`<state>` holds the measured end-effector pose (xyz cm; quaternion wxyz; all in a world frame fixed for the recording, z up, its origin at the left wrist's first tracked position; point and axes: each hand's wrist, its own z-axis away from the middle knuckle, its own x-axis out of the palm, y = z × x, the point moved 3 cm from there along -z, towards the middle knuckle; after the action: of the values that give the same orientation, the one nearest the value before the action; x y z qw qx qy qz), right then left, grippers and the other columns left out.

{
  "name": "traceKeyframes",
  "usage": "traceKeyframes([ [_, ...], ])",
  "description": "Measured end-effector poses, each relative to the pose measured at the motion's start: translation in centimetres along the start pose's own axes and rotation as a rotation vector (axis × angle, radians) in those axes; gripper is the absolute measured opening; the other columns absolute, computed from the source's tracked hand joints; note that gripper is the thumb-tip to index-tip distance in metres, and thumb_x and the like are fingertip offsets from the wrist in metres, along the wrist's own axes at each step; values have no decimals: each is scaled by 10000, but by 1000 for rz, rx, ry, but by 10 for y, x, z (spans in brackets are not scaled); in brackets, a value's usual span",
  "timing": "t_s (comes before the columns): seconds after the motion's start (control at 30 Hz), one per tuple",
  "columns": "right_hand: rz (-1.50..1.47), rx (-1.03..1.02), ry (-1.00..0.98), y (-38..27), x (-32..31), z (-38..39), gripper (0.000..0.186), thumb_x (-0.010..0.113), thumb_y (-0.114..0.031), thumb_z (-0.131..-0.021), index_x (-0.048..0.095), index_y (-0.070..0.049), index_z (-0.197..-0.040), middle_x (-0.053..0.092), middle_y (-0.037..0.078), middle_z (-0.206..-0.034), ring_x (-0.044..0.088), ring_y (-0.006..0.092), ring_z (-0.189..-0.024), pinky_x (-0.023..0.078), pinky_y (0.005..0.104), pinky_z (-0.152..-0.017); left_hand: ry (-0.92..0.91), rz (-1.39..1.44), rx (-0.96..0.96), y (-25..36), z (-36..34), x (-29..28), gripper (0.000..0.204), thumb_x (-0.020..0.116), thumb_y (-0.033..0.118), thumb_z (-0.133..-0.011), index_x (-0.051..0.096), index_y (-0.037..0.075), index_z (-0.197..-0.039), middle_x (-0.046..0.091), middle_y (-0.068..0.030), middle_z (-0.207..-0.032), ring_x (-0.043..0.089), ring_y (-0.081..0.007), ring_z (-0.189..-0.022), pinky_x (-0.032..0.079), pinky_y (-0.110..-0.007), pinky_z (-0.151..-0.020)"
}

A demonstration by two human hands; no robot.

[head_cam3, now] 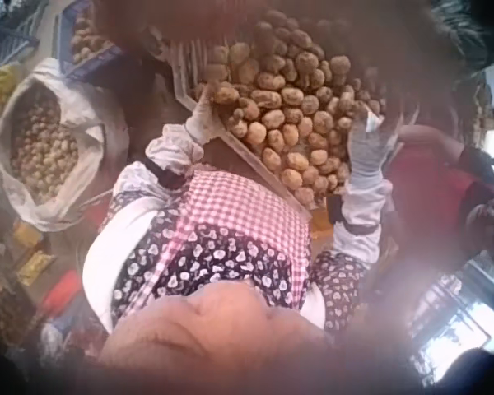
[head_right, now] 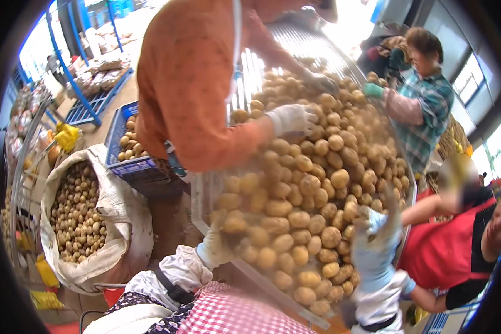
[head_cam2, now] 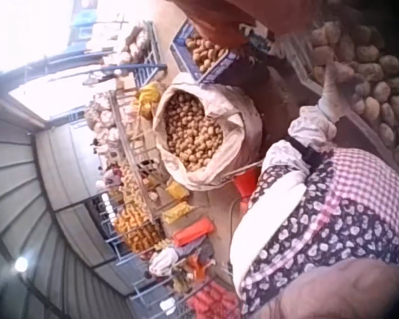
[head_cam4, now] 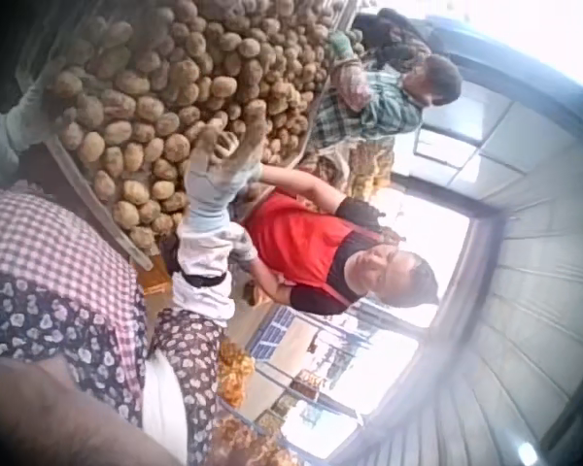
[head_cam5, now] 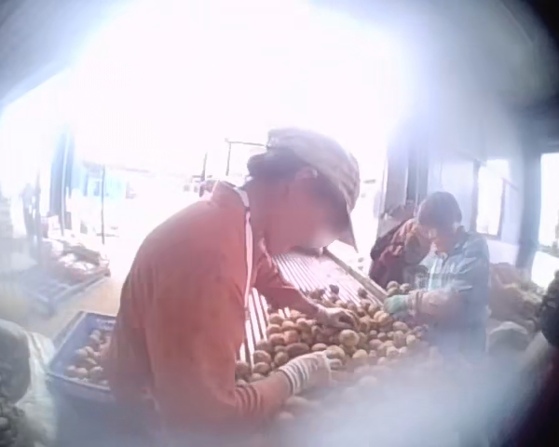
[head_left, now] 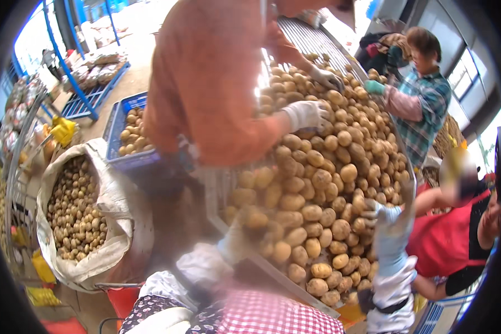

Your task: The recorder and several other workers are sorting harvested potatoes on a metal table, removing debris and damaged items and placing good ones into bags.

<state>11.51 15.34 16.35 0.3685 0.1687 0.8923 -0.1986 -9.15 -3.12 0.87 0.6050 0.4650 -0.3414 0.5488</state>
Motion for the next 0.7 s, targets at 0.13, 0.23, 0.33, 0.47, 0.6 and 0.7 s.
traceKeyframes([
  [0.13,17,1,-359,-3,56,121,691,666,-125,-790,373,28,-1397,455,271,-1356,446,430,-1251,335,501,-1065,-10,-73,91,2,-1,-22,501,551,594,-872,566,140,-1084,581,-52,-927,530,-157,-702,434,-245,-597],
  [0.23,42,179,-465,-7,70,188,720,682,-172,-699,436,19,-1348,456,280,-1346,442,456,-1237,306,532,-1074,60,-37,180,10,12,-28,381,521,498,-916,558,154,-1075,580,-49,-873,534,-157,-707,439,-266,-631],
  [0.33,134,149,-434,-13,75,216,552,581,-316,-844,522,33,-1268,568,253,-1206,549,398,-1106,420,457,-965,315,-385,181,31,37,-49,533,552,388,-942,411,106,-1371,548,-77,-1172,537,-203,-1108,478,-364,-904],
  [0.47,151,404,-425,-6,78,243,595,540,-389,-894,510,52,-1292,467,299,-1350,445,444,-1253,353,472,-1065,302,-11,240,36,47,-80,403,553,396,-943,568,88,-1203,611,-72,-1026,582,-215,-983,507,-357,-842],
  [0.6,135,409,-485,1,85,222,588,547,-383,-885,513,38,-1295,489,285,-1331,467,424,-1235,370,460,-1055,327,-240,356,51,61,-141,379,590,440,-916,616,112,-1104,628,-41,-1013,595,-169,-883,516,-331,-759],
  [0.7,159,405,-467,6,87,220,587,557,-367,-872,506,26,-1304,482,267,-1349,447,416,-1257,346,464,-1071,286,-170,361,62,68,-147,345,595,440,-914,628,135,-1073,637,-22,-971,599,-146,-866,504,-291,-735],
])
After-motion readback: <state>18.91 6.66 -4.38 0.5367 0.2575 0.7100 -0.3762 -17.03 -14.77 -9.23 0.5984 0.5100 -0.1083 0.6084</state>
